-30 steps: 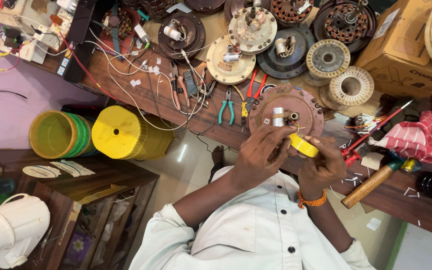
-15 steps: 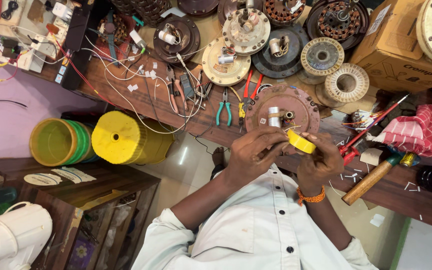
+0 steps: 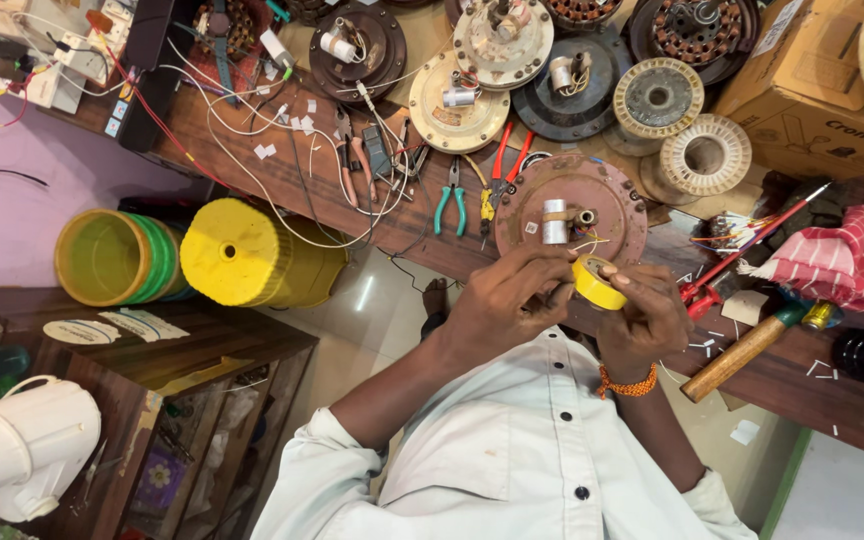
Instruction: The person works on a circular electrical component on a cluttered workbench, using a screwdriver to adjust wires and then wrapping the connections with yellow electrical tape. The person handles the component and tools directly with both hands.
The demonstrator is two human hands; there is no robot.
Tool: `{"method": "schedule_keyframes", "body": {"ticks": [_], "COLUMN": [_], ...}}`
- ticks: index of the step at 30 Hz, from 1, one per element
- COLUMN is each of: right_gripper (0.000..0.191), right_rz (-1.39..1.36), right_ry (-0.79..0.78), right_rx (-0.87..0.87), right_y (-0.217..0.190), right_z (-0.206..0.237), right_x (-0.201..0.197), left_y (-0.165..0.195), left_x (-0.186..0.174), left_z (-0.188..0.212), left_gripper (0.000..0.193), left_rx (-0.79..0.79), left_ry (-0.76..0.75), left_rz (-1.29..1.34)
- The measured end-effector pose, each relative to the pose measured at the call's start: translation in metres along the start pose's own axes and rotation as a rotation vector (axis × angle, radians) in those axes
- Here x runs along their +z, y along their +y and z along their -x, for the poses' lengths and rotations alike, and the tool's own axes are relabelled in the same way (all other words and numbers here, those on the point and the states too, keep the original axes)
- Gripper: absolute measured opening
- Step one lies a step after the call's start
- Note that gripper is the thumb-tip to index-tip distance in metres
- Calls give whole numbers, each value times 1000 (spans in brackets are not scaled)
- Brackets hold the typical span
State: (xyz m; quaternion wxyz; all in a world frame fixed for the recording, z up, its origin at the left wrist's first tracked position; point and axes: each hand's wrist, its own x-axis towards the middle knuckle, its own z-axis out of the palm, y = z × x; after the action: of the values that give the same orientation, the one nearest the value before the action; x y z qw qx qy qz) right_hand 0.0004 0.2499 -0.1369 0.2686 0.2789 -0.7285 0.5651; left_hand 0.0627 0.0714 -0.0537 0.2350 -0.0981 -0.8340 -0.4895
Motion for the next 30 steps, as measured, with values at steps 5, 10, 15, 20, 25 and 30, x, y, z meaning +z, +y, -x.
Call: {"method": "schedule_keyframes", "body": {"ticks": [5,10,15,20,25,30], "right_gripper": [35,30,28,30,32,30], "right_rz": [-2,-96,-162,-129,-53,-17], "right_ry": [-26,13,75,40,18,31], "right_rx": [76,23,94,43,-52,8], "right_y": [5,10,11,5,-1,-4], "right_z": [5,5,2,1,-2,-2], "right_x": [0,5,10,9,9,11], "left_y": [-10,-14,-5,4,7,6], "left_x": [10,21,17,9,0,-8], "left_z": [0,1,3,1,-5,-8], "left_gripper": [24,23,19,17,20,20], "left_rx": [-102,-257,-207,-59,143,116], "left_ry": [-10,65,131,171,195,139], "left_rz": [67,200,249,30,-211,-152]}}
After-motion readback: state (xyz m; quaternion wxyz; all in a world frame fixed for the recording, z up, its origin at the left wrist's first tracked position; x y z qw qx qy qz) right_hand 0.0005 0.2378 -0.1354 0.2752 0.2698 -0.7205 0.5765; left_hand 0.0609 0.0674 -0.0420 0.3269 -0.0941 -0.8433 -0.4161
